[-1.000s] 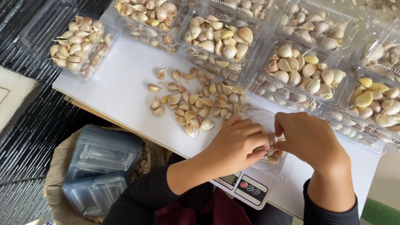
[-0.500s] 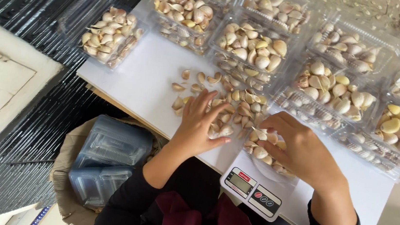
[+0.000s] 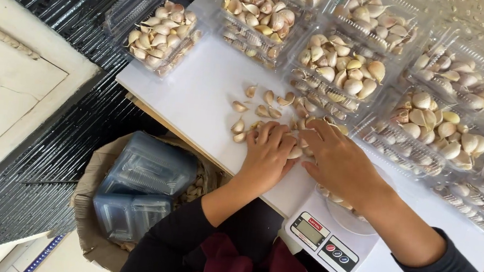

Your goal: Sorting and weighing garlic cloves into plastic containers using a digital scale.

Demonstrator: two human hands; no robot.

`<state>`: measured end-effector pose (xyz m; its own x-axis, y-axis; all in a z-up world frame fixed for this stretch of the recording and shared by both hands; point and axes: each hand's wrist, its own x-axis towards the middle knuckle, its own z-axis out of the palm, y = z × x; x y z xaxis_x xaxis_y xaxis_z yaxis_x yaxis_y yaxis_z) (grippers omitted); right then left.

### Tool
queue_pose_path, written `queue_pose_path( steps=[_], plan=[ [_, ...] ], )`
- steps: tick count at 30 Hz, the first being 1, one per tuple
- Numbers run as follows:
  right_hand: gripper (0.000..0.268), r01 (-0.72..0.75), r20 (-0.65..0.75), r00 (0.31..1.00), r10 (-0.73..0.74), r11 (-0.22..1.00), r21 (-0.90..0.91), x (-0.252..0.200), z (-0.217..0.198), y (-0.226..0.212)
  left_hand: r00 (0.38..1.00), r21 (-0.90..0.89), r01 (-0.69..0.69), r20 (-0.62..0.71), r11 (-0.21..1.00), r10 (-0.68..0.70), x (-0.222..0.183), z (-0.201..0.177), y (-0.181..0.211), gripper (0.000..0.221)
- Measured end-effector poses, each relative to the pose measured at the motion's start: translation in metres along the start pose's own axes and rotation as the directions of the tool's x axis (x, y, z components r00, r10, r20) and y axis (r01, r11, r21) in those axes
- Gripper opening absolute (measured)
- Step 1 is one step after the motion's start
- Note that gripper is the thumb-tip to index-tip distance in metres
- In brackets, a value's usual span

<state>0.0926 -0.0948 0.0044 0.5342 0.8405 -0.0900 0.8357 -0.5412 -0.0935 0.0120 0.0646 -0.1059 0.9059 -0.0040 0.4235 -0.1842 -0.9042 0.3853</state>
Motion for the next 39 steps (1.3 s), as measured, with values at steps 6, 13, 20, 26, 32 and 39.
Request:
queue_pose_path(
  steps=[6, 13, 20, 26, 32, 39],
  plan=[
    [0.052, -0.091, 0.129, 0.987, 0.095, 0.995, -0.036, -0.004, -0.006, -0.005, 1.000, 0.028, -0.020, -0.018, 0.999, 0.020, 0.003, 0.008, -0.005, 0.017],
    [0.053, -0.138, 0.175, 0.974, 0.141, 0.990, -0.028, 0.012, 0.015, 0.002, 0.990, 0.055, -0.018, -0.142, 0.998, 0.025, 0.019, 0.003, -0.006, 0.020],
    [0.057, -0.138, 0.170, 0.970, 0.173, 0.970, -0.199, 0.031, 0.035, 0.000, 0.981, -0.096, 0.004, -0.193, 0.995, -0.023, 0.022, -0.007, -0.010, 0.023],
    [0.073, -0.154, 0.196, 0.965, 0.176, 0.980, -0.122, 0.043, 0.004, -0.018, 0.979, -0.347, 0.021, -0.183, 0.938, -0.090, 0.019, -0.013, -0.011, 0.036],
    [0.076, -0.176, 0.196, 0.965, 0.174, 0.984, -0.008, 0.046, -0.014, -0.027, 0.956, -0.612, 0.020, -0.220, 0.790, -0.194, 0.026, -0.031, -0.010, 0.028],
    [0.101, -0.035, 0.139, 0.990, 0.013, 0.987, 0.155, 0.052, -0.023, -0.035, 0.874, -0.850, -0.159, -0.358, 0.502, -0.330, 0.024, -0.045, -0.010, 0.012]
  ],
)
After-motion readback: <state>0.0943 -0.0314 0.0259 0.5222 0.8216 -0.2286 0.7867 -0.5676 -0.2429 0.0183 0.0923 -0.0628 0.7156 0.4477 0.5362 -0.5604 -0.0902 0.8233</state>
